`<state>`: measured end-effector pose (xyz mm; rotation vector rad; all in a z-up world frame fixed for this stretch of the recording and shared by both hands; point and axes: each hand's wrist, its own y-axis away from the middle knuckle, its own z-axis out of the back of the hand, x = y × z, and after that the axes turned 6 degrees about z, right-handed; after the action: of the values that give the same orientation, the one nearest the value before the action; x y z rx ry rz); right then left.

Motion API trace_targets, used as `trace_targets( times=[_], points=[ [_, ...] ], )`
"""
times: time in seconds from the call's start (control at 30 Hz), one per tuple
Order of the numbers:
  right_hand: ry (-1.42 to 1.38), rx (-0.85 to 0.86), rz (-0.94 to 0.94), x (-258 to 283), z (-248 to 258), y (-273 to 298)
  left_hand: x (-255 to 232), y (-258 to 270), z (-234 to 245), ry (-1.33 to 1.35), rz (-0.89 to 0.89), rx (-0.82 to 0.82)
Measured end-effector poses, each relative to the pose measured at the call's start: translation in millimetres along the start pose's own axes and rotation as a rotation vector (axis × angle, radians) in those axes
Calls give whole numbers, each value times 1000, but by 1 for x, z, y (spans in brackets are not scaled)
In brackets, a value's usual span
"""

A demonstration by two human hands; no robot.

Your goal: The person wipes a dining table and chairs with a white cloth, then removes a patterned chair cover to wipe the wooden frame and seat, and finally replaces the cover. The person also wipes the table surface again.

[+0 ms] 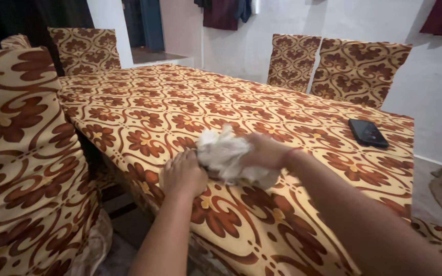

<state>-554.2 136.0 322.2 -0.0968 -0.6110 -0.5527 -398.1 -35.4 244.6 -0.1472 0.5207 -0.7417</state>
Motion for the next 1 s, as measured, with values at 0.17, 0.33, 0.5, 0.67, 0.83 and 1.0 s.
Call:
trace_targets(
  times=[0.17,0.33,0.5,0.67,0.83,1.0],
  points=[
    [-24,-652,128,-76,36,-26,0,7,5,36,-1,-1],
    [270,-545,-211,-94,16,-48,-5,9,11,7,25,20],
    [-783,-101,-39,-6,-45,-92,-6,10,13,-16,45,43],
    [227,-205,719,49,-78,-100,-4,13,22,-51,131,-59],
    [-562,-347,273,-15,-13,-84,-14,12,26,-8,209,-55],
    [284,-1004,38,-129,43,-81,-14,16,37,-10,222,-55]
  ],
)
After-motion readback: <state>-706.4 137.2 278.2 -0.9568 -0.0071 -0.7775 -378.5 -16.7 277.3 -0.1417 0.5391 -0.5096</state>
